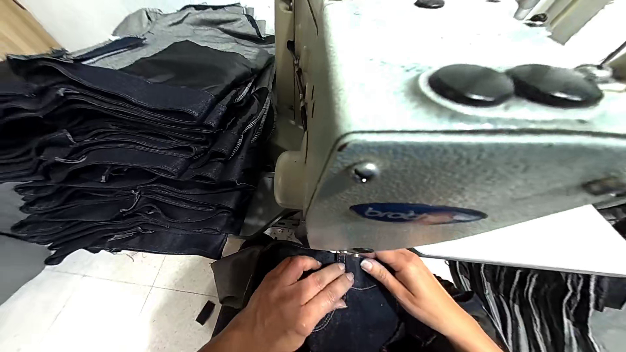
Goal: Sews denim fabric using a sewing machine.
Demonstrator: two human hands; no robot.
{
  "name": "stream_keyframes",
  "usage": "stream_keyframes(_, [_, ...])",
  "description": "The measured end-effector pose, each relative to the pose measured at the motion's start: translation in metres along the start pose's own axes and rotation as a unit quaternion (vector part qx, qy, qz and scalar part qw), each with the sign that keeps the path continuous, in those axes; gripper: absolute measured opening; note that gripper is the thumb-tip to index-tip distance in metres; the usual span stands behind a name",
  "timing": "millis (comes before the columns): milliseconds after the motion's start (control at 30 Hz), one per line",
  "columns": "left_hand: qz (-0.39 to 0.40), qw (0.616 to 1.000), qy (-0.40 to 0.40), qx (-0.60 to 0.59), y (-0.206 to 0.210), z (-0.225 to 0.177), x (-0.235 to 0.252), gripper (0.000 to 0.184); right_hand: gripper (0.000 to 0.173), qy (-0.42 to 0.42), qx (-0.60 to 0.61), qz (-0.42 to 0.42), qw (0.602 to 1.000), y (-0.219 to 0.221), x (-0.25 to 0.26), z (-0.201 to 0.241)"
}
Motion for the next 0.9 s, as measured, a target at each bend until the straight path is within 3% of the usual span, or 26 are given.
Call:
stream_keyframes(167, [-0.009, 0.997, -0.042, 0.063, -0.001, -0.005, 0.006, 0.027, 0.045, -0.059, -0.052, -0.040, 0.996, -0.009, 0.019, 0.014])
stream_keyframes(467, [-0.013, 0.998, -0.048, 0.040, -0.002, -0.003, 0.004, 0.026, 0.042, -0.033, 0.000, -0.036, 0.999, -0.008, 0.014, 0.012])
stream_keyframes(767, [0.020, 0.998, -0.052, -0.005, -0.003, 0.006, 0.003, 0.026, 0.045, -0.043, -0.060, -0.071, 0.995, -0.009, 0.011, 0.009])
stream_keyframes(900, [0.029, 0.999, -0.024, -0.002, -0.023, 0.005, 0.006, 0.022, 0.047, -0.043, -0.080, -0.066, 0.994, -0.015, 0.011, 0.007])
Point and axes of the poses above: each hand's wrist, its own x-axis towards the middle knuckle, its own y-axis out of the palm, z = x × y, the point moved 9 cm from there along x, towards the middle knuckle, and after that the axes turned 6 degrees about -z, right-handed, at the moved point
